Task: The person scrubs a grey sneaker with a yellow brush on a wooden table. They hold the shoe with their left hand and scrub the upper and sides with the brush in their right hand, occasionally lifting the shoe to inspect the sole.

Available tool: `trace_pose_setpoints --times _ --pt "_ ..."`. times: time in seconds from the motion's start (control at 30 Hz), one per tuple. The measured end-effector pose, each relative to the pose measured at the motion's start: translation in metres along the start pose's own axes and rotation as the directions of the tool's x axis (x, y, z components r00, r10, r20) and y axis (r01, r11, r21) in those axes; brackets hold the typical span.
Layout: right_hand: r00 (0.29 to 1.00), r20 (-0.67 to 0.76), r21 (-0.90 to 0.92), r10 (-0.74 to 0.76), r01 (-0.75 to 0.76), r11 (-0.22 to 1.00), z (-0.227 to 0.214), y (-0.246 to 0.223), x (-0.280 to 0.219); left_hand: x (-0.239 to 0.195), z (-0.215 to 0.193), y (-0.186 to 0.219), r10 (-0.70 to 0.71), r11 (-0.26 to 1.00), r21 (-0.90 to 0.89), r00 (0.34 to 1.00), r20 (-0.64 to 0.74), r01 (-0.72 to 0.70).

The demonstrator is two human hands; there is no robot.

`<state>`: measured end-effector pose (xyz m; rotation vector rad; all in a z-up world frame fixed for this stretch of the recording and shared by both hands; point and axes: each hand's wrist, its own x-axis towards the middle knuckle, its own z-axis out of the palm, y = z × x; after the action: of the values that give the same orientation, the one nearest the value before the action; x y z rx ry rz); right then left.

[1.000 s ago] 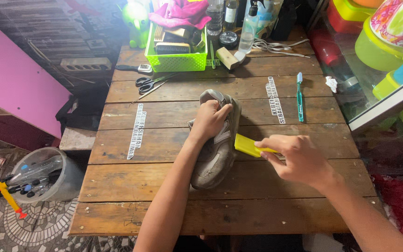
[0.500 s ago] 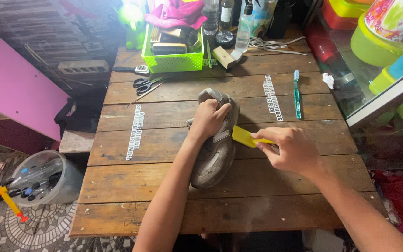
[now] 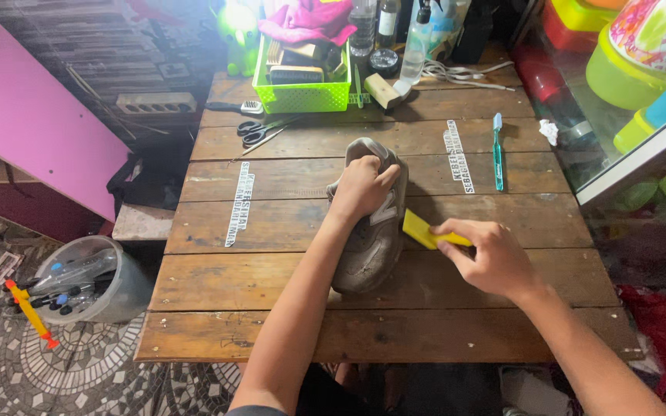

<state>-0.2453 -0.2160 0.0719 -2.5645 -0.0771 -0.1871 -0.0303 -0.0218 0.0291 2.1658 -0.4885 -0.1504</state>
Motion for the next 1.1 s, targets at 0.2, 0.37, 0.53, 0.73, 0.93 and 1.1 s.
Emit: trace_pose_setpoints --times 0.2,0.37,0.53,0.73,0.93,1.1 --pt "0.998 -0.039 -0.084 0.047 -0.05 0.995 -0.027 -0.004 -0.001 0.001 -0.002 0.002 -0.009 0.999 0.044 1.0 0.02 0.008" --pt "0.998 -0.042 -0.081 0.035 -0.038 0.996 -0.019 -0.014 0.005 0.01 -0.001 -0.022 -0.04 0.997 -0.065 0.999 -0.003 0.04" --pt "0.995 -0.087 -0.038 -0.049 0.046 0.998 -0.002 -0.004 0.033 0.012 -0.001 -0.024 -0.055 0.994 -0.096 0.998 0.024 0.057" --pt "0.996 0.035 0.033 -0.081 0.08 0.996 -0.013 -0.013 0.01 0.026 0.008 -0.049 -0.089 0.976 -0.2 0.996 0.007 0.089" --pt "0.976 0.045 0.064 -0.212 0.209 0.976 -0.019 -0.008 0.021 0.022 0.003 -0.041 -0.096 0.982 -0.162 0.995 0.026 0.099" --pt "0.987 0.048 0.015 -0.154 0.153 0.988 -0.013 0.009 0.048 0.018 0.0 -0.037 -0.093 0.98 -0.178 0.996 0.011 0.093"
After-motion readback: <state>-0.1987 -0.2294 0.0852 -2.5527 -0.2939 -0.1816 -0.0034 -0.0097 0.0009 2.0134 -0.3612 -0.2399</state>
